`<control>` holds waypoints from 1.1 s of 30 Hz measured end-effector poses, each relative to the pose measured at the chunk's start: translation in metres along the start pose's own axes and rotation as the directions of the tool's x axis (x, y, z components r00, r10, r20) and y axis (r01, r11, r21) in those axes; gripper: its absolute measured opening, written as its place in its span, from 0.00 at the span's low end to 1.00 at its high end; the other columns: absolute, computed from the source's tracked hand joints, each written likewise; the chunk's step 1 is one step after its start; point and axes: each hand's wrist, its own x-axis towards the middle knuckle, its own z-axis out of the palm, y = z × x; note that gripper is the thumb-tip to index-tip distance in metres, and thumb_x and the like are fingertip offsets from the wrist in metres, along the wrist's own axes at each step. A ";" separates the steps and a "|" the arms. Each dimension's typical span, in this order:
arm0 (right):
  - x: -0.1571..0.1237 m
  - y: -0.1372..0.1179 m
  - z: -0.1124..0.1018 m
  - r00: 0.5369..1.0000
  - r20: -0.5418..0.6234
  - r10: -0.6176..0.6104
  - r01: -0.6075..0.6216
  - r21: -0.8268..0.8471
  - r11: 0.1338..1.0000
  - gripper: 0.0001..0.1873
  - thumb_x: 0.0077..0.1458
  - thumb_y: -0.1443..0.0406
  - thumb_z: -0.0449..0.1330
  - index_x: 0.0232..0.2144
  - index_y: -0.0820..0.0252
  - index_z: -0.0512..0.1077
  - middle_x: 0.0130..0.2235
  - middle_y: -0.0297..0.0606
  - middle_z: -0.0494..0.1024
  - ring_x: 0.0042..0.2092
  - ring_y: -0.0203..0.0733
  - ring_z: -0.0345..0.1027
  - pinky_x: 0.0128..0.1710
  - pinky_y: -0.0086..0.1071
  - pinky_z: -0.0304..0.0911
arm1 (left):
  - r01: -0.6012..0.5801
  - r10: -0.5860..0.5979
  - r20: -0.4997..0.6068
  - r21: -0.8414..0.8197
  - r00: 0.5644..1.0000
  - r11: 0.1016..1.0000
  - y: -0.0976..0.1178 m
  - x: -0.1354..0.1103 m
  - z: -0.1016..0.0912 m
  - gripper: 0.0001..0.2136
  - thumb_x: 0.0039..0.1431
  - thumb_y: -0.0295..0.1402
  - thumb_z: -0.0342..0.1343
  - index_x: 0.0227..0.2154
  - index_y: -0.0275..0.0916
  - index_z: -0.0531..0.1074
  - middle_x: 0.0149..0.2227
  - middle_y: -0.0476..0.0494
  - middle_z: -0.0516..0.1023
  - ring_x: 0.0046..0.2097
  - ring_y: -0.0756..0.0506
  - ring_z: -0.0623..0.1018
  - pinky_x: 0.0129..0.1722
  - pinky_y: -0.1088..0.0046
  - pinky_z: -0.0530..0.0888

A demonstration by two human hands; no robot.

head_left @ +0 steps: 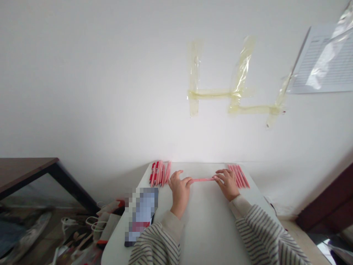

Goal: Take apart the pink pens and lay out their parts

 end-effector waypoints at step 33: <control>0.001 0.001 0.006 0.998 0.003 -0.062 0.061 0.181 0.982 0.21 0.68 0.52 0.51 0.34 0.52 0.79 0.45 0.42 0.80 0.53 0.53 0.64 0.56 0.53 0.63 | -0.018 0.019 -0.048 0.011 0.999 1.000 -0.004 0.001 -0.001 0.04 0.56 0.36 0.64 0.34 0.51 0.83 0.54 0.43 0.73 0.58 0.37 0.68 0.60 0.51 0.64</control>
